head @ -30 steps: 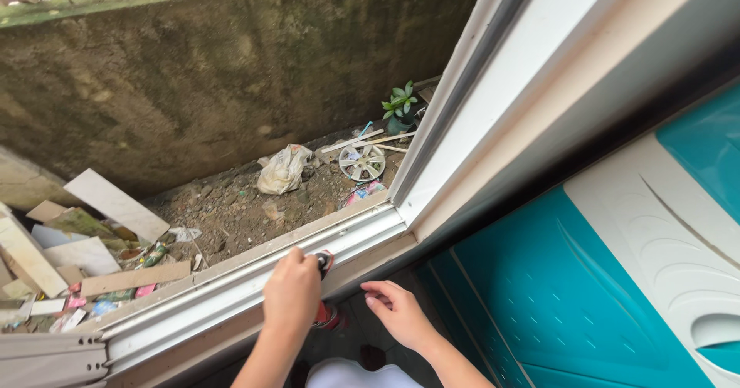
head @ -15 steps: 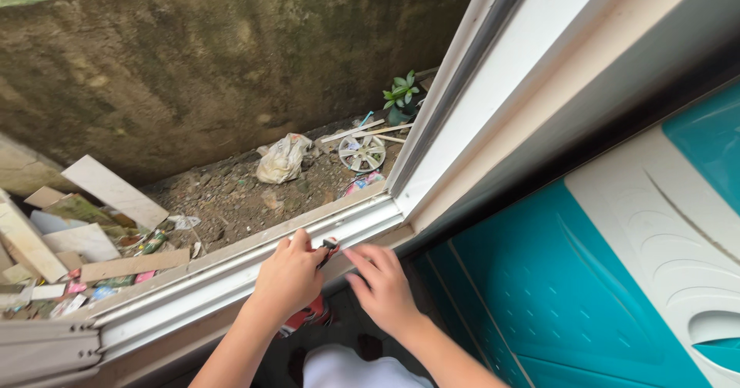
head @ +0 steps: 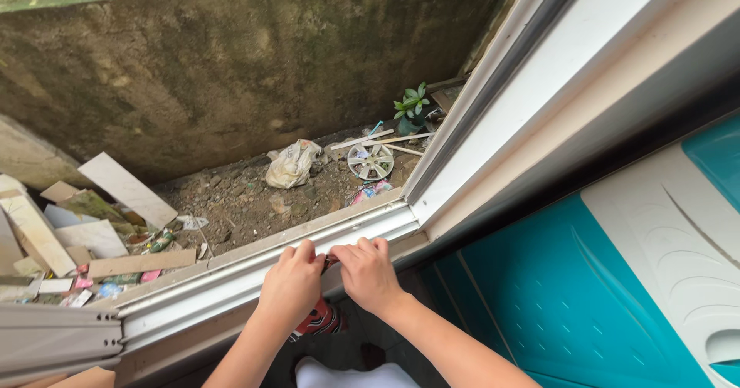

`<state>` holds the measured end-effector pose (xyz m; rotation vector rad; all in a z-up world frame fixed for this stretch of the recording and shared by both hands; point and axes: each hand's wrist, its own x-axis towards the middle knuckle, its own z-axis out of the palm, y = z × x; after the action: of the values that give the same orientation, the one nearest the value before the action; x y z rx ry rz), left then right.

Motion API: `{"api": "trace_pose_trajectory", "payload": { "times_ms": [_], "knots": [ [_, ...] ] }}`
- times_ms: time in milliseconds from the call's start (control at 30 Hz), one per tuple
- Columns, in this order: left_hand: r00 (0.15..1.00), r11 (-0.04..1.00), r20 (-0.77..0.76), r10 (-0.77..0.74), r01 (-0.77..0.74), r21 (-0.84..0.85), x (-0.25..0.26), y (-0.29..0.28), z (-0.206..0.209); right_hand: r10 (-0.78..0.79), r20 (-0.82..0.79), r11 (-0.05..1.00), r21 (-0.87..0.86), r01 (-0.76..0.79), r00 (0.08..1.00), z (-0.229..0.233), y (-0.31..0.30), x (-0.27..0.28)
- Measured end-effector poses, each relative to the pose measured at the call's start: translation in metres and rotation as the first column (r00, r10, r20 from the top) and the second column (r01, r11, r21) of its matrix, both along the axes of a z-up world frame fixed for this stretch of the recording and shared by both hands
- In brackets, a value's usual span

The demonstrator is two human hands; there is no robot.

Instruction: The person attempts to repair a window track by cleaning it with a cloth and using a thin tool to clear debris or adjust the sliding mechanism.

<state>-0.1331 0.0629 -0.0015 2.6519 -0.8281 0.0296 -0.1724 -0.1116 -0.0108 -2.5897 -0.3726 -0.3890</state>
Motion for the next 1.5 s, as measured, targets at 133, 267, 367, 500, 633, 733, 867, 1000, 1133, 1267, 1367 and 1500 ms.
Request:
{"api": "trace_pose_trajectory", "payload": {
  "times_ms": [133, 267, 367, 500, 633, 733, 867, 1000, 1133, 1267, 1367, 1500],
  "knots": [
    [0.976, 0.98, -0.18, -0.123, 0.148, 0.133, 0.017, -0.003, 0.009, -0.078, 0.166, 0.986, 0.16, 0.051, 0.983, 0.011, -0.026, -0.013],
    [0.968, 0.982, -0.168, -0.184, 0.189, 0.018, 0.026, -0.001, 0.008, -0.386, 0.127, 0.849, 0.437, 0.298, 0.914, 0.005, -0.065, -0.044],
    [0.964, 0.974, -0.147, -0.222, 0.227, 0.022, 0.035, -0.005, 0.003, -0.388, -0.14, 0.72, 0.57, 0.395, 0.911, -0.011, -0.08, -0.058],
    [0.969, 0.965, -0.08, -0.235, 0.243, 0.098, 0.03, -0.012, 0.0, -0.26, -0.181, 0.75, 0.581, 0.316, 0.948, -0.025, -0.076, -0.057],
    [0.97, 0.968, 0.003, -0.244, 0.244, 0.063, 0.026, -0.028, 0.0, -0.27, -0.172, 0.734, 0.599, 0.318, 0.947, -0.025, -0.072, -0.051],
    [0.95, 0.928, -0.072, -0.305, 0.313, 0.199, 0.04, -0.05, 0.003, -0.303, -0.103, 0.734, 0.609, 0.301, 0.947, -0.022, -0.085, -0.049],
    [0.935, 0.906, -0.144, -0.325, 0.352, 0.237, 0.053, -0.056, 0.0, -0.383, -0.11, 0.694, 0.621, 0.365, 0.917, -0.02, -0.108, -0.056],
    [0.908, 0.925, -0.239, -0.344, 0.372, 0.081, 0.063, -0.035, -0.004, -0.436, -0.21, 0.569, 0.688, 0.449, 0.875, -0.033, -0.134, -0.078],
    [0.905, 0.903, -0.157, -0.395, 0.414, 0.111, 0.064, -0.036, -0.007, -0.42, -0.28, 0.487, 0.733, 0.475, 0.863, -0.054, -0.141, -0.095],
    [0.899, 0.898, -0.074, -0.432, 0.436, 0.054, 0.062, -0.056, -0.009, -0.399, -0.309, 0.463, 0.744, 0.481, 0.863, -0.06, -0.137, -0.092],
    [0.868, 0.855, -0.042, -0.495, 0.496, 0.15, 0.065, -0.067, -0.008, -0.389, -0.32, 0.506, 0.709, 0.491, 0.864, -0.057, -0.133, -0.086],
    [0.802, 0.793, 0.01, -0.597, 0.588, 0.161, 0.074, -0.082, -0.01, -0.329, -0.27, 0.511, 0.755, 0.411, 0.905, -0.048, -0.128, -0.079]
  ]
}}
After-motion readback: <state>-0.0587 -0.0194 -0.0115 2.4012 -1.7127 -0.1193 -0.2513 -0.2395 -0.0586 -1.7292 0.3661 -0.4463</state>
